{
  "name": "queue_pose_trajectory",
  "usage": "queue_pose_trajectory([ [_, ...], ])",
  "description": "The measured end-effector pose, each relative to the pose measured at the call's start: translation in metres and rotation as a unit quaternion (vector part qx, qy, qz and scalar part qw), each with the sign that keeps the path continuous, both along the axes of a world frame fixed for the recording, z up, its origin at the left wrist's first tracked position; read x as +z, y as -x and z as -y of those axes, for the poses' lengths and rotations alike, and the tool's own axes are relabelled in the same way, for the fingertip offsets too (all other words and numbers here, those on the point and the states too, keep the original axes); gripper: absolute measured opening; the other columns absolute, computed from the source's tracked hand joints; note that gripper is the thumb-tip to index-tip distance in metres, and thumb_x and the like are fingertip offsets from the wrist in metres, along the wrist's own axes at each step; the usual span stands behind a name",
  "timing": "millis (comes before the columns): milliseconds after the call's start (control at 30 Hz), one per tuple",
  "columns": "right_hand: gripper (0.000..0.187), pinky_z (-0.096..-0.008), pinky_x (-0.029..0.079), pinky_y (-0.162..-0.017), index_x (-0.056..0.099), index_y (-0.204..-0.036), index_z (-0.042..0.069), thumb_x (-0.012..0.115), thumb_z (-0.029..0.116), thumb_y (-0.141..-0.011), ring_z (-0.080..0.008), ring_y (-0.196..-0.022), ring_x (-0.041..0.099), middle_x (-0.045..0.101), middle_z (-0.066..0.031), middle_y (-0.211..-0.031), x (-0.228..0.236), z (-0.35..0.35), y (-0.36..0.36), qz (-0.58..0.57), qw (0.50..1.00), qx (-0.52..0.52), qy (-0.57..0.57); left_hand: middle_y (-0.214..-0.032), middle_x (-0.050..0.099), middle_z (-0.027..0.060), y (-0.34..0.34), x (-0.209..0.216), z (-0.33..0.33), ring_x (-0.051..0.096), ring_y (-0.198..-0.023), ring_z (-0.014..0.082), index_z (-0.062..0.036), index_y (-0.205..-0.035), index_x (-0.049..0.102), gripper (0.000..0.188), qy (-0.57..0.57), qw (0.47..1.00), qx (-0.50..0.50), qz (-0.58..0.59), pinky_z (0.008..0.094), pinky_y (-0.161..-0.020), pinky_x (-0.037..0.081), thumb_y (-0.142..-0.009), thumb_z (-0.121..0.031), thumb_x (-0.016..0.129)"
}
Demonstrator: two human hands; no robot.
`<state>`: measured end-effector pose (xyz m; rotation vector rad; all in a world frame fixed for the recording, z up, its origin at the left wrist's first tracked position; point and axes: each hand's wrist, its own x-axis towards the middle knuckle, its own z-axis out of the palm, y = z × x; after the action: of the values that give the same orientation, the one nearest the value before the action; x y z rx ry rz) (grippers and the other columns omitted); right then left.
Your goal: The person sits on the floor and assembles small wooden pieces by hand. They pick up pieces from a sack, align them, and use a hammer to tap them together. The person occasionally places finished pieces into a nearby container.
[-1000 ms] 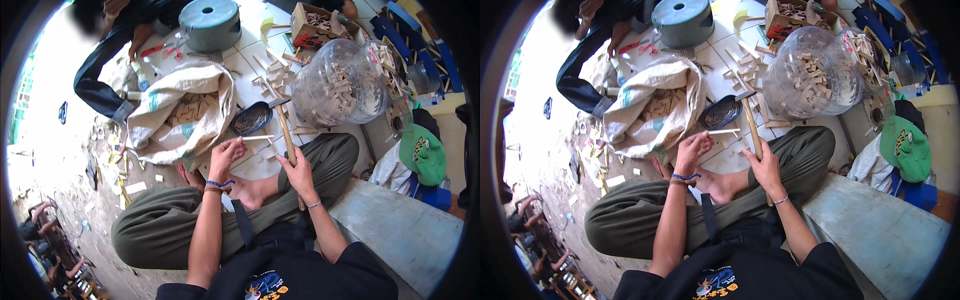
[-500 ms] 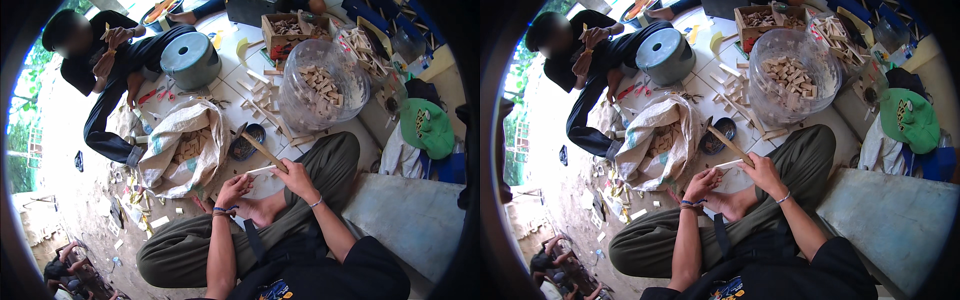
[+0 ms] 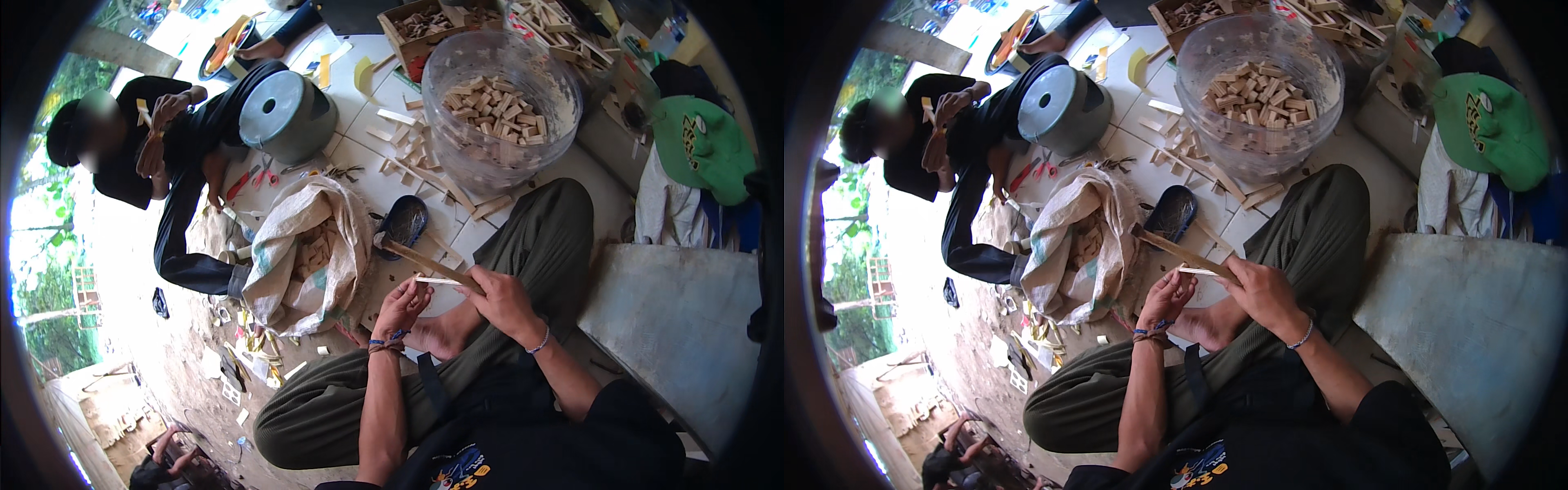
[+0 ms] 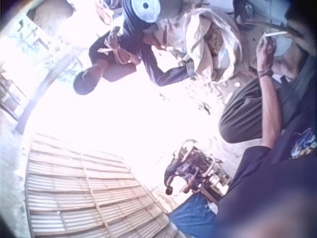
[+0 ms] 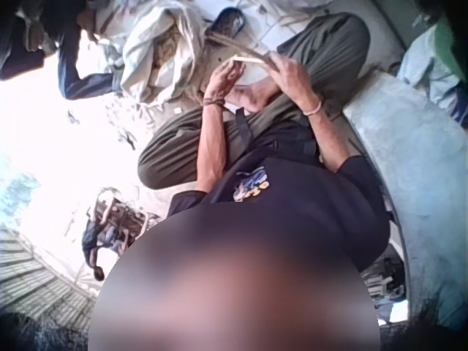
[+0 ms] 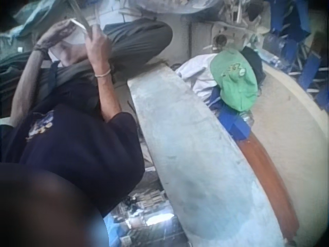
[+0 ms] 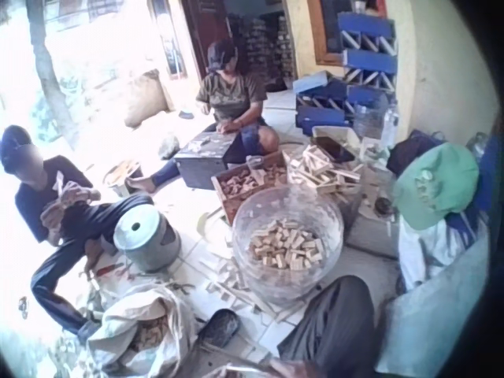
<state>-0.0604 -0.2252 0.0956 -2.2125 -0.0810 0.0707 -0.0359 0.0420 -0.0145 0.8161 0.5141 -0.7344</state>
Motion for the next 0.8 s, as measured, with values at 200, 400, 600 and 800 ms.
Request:
queue_pose_trajectory([
  [200, 0.022, -0.0489, 0.054, -0.064, 0.062, -0.104, 0.005, 0.076, 0.021, -0.097, -0.0409, -0.078, 0.071, 0.07, -0.0149, -0.086, -0.001, -0.002, 0.015, 0.01, 0.999, -0.033, -0.003, -0.12, 0.074, 0.007, -0.003, 0.0, 0.013, 0.071, -0.111, 0.0191, -0.002, -0.137, 0.066, 0.036, 0.013, 0.999, 0.009, 0.035, 0.0346, -0.101, 0.058, -0.107, -0.022, 0.069],
  [400, 0.026, -0.0448, 0.057, -0.061, 0.064, -0.113, 0.008, 0.076, 0.012, -0.09, -0.0335, -0.075, 0.072, 0.07, -0.0088, -0.097, 0.0, 0.013, 0.034, 0.076, 0.995, 0.032, 0.059, -0.125, 0.072, 0.0067, -0.007, 0.008, 0.028, 0.068, -0.115, 0.0174, -0.0006, -0.142, 0.062, 0.039, 0.025, 0.999, 0.031, 0.007, 0.0332, -0.105, 0.056, -0.109, -0.021, 0.066],
  [600, 0.037, -0.0385, 0.058, -0.059, 0.07, -0.124, 0.016, 0.08, 0.016, -0.088, -0.0262, -0.071, 0.073, 0.069, -0.0021, -0.097, 0.011, 0.014, 0.038, 0.109, 0.989, 0.087, 0.043, -0.119, 0.072, 0.0037, -0.01, 0.068, 0.041, 0.068, -0.112, 0.0146, 0.0004, -0.143, 0.064, 0.04, -0.107, 0.979, 0.013, 0.174, 0.0323, -0.105, 0.055, -0.111, -0.025, 0.062],
  [800, 0.033, -0.0384, 0.06, -0.068, 0.068, -0.129, 0.012, 0.076, 0.019, -0.098, -0.0297, -0.079, 0.076, 0.072, -0.0083, -0.103, 0.054, 0.011, 0.019, 0.092, 0.988, 0.046, -0.116, -0.107, 0.069, -0.0001, -0.006, 0.154, 0.025, 0.062, -0.096, 0.0083, -0.001, -0.143, 0.062, 0.036, -0.203, 0.935, -0.012, 0.292, 0.0265, -0.089, 0.052, -0.113, -0.02, 0.059],
])
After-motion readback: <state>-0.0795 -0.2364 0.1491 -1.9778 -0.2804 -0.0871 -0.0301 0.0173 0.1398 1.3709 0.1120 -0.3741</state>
